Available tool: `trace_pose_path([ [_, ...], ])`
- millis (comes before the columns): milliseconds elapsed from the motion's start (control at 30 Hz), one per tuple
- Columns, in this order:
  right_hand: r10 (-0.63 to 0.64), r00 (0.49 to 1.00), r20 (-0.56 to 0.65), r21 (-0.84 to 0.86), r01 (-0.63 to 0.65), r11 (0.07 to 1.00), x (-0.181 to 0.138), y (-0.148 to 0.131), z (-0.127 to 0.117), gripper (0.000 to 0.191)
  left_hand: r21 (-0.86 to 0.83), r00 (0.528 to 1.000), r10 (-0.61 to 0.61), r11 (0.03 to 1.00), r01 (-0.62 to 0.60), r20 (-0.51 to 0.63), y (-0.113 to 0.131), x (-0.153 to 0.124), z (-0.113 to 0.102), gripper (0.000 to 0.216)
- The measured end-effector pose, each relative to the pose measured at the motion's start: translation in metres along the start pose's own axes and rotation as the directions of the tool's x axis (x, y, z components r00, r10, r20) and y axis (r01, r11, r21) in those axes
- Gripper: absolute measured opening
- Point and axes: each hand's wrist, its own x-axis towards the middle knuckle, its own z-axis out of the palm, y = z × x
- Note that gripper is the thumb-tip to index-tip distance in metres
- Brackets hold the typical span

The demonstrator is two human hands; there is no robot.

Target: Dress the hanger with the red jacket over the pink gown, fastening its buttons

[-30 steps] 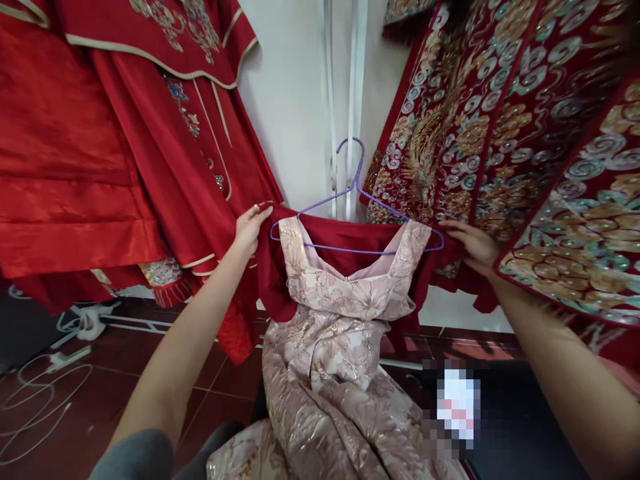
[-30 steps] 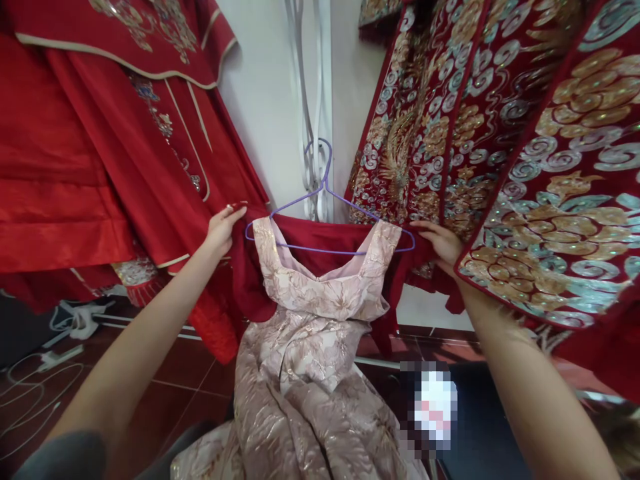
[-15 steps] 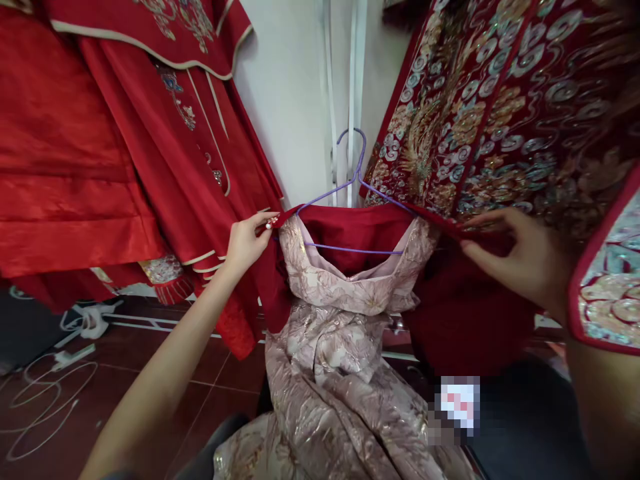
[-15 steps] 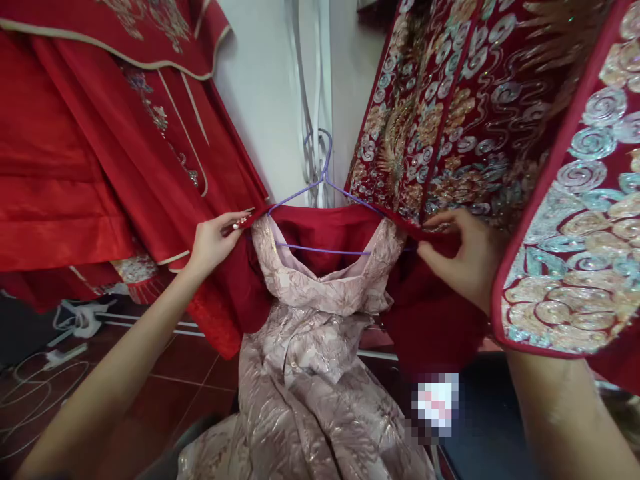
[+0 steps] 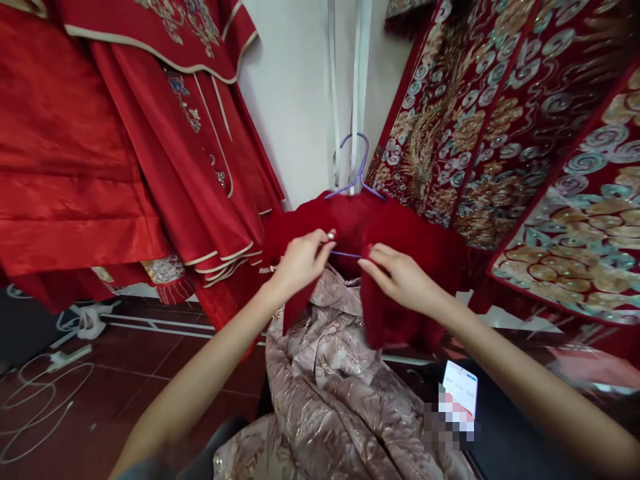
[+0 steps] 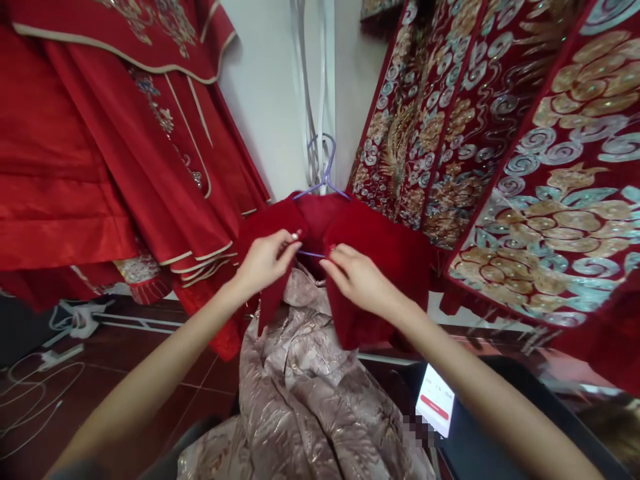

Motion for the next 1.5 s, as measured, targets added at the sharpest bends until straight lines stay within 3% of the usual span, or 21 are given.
trace_pose_path([
  [100,-0.054,0.999,0.002,0.089,0.053,0.995,0.002,-0.02,0.014,0.024,-0.133,0.996,0.059,0.99,-0.049,0.07,0.019,-0.005,0.016,0.008],
  [267,0.066,0.955,-0.288,0.06,-0.05,0.997,-0.013,-0.018,0.015,0.017,-0.26,0.99,-0.113,0.962,0.087,-0.085,0.012,-0.015,0.033,0.003],
  [367,0.137,0.937,-0.322,0.265,-0.05,0.963,-0.018,-0.007,0.017,0.015,-0.38,0.978,-0.188,0.914,0.139,-0.094,0.008,-0.019,0.042,0.01],
  [467,0.233,0.916,-0.326,0.539,-0.023,0.842,-0.012,0.002,0.024,0.03,-0.511,0.959,-0.26,0.843,0.17,-0.11,0.009,-0.02,0.049,0.019],
  [533,0.281,0.909,-0.308,0.611,-0.037,0.791,-0.006,0.007,0.029,0.034,-0.564,0.952,-0.282,0.808,0.17,-0.117,0.01,-0.019,0.051,0.021],
  [700,0.297,0.904,-0.309,0.52,-0.101,0.848,0.002,0.012,0.034,0.018,-0.59,0.96,-0.267,0.79,0.17,-0.081,0.011,-0.016,0.046,0.018],
  [1033,0.197,0.905,-0.378,0.322,-0.072,0.944,0.004,-0.001,0.028,0.015,-0.512,0.984,-0.157,0.854,0.095,-0.081,0.014,-0.01,0.045,0.017],
  [1167,0.145,0.926,-0.349,0.216,-0.071,0.974,0.004,-0.002,0.023,0.016,-0.503,0.978,-0.193,0.854,0.13,-0.075,0.014,-0.008,0.044,0.013],
  [1300,0.175,0.92,-0.351,0.251,-0.088,0.964,0.003,-0.001,0.022,0.018,-0.467,0.977,-0.196,0.874,0.135,-0.084,0.014,-0.009,0.043,0.009],
  [1500,0.193,0.909,-0.368,0.273,-0.093,0.958,0.003,-0.001,0.022,0.018,-0.352,0.997,-0.052,0.936,0.026,-0.065,0.018,-0.015,0.037,0.013],
])
